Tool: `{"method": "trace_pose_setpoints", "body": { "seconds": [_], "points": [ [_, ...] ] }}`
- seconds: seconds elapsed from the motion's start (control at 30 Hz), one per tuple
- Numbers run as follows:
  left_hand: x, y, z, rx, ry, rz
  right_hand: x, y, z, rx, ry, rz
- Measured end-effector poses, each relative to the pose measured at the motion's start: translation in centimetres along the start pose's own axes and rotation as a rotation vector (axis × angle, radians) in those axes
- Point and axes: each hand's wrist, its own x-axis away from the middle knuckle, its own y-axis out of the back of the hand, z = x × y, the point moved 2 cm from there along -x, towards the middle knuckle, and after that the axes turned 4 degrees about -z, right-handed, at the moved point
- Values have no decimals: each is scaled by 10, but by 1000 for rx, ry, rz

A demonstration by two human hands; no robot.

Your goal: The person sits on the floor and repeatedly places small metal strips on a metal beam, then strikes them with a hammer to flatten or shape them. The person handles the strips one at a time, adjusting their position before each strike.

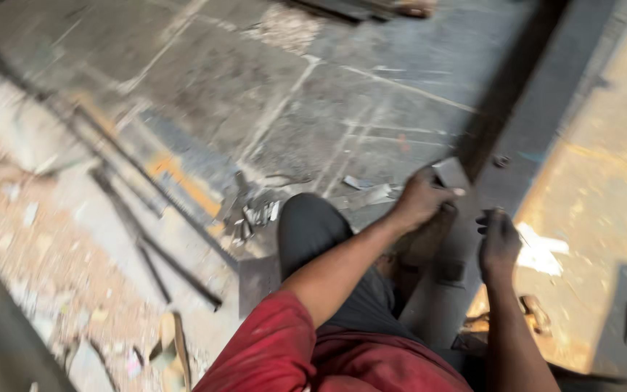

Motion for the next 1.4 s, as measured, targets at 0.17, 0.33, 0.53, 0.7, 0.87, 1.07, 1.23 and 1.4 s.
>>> {"method": "trace_pose_setpoints", "body": {
  "seconds": [0.17, 0.33, 0.53, 0.7, 0.87, 1.07, 1.23, 1.4],
  "points": [
    [3, -11, -34, 68, 10, 60, 19, 3, 59, -464, -5, 302],
    [-8, -4, -95, -97, -239, 126, 28, 37, 109, -397, 208, 260],
    [-34, -22, -125, -619, -657, 237, 29, 74, 157, 87, 307, 111],
    [-29, -51, -82, -586, -459, 272, 23, 83, 190, 1115, 374, 34],
    [-9, -70, -15, -486, -503, 323, 16, 96, 161, 953, 97, 101],
    [1, -58, 50, -170, 287, 393, 8, 63, 95, 1077, 22, 36],
    [-9, -54, 34, -729, -219, 432, -19, 38, 77, 1155, -280, 75],
    [-25, -48, 46, -776, 14, 556, -25, 48, 56, 680, -163, 108]
  ]
}}
